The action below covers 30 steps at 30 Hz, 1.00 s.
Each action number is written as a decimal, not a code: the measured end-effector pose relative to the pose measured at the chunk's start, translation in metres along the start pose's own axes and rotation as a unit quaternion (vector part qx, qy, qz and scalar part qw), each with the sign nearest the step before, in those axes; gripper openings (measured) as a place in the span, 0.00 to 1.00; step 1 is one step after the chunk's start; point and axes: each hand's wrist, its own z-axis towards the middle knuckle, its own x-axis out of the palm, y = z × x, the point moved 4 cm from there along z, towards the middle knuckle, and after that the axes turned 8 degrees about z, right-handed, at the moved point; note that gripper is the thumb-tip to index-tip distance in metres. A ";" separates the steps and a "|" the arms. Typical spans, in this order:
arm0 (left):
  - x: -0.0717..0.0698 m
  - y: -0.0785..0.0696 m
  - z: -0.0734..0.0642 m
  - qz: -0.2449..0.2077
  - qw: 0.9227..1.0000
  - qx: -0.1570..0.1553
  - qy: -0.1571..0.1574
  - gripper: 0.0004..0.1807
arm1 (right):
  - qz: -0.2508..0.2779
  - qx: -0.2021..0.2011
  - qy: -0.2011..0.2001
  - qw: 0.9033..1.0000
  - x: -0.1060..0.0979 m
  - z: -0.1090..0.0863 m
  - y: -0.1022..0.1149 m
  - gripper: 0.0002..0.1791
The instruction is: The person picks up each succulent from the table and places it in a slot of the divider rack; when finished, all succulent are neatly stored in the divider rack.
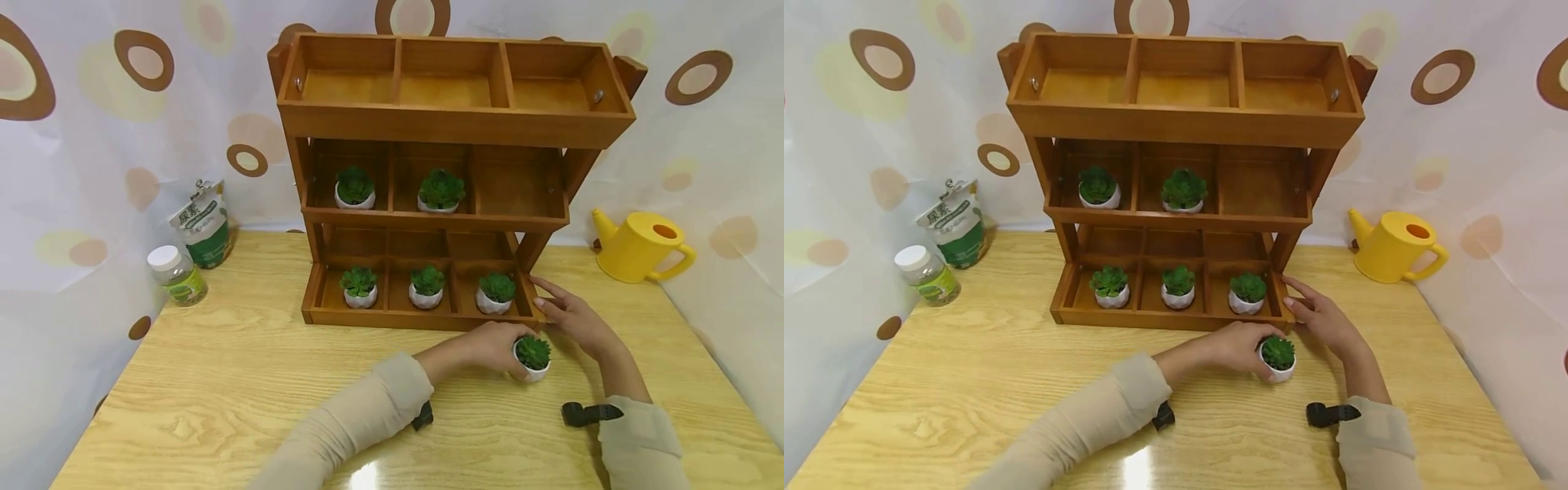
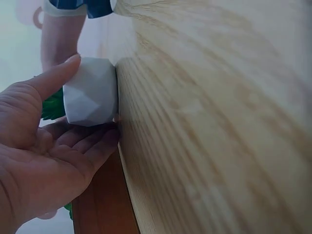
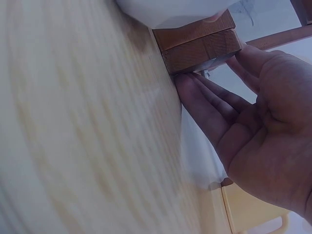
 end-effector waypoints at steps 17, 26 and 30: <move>-0.019 0.025 -0.021 -0.010 0.999 0.015 -0.048 0.33 | 0.001 0.010 -0.003 1.000 0.000 -0.001 -0.001 0.37; -0.048 0.033 -0.042 -0.016 0.998 0.000 -0.065 0.41 | 0.010 0.007 -0.001 1.000 0.001 0.000 -0.002 0.37; -0.064 0.035 -0.050 -0.027 0.996 0.002 -0.083 0.41 | 0.011 0.009 0.000 1.000 0.001 0.000 -0.002 0.37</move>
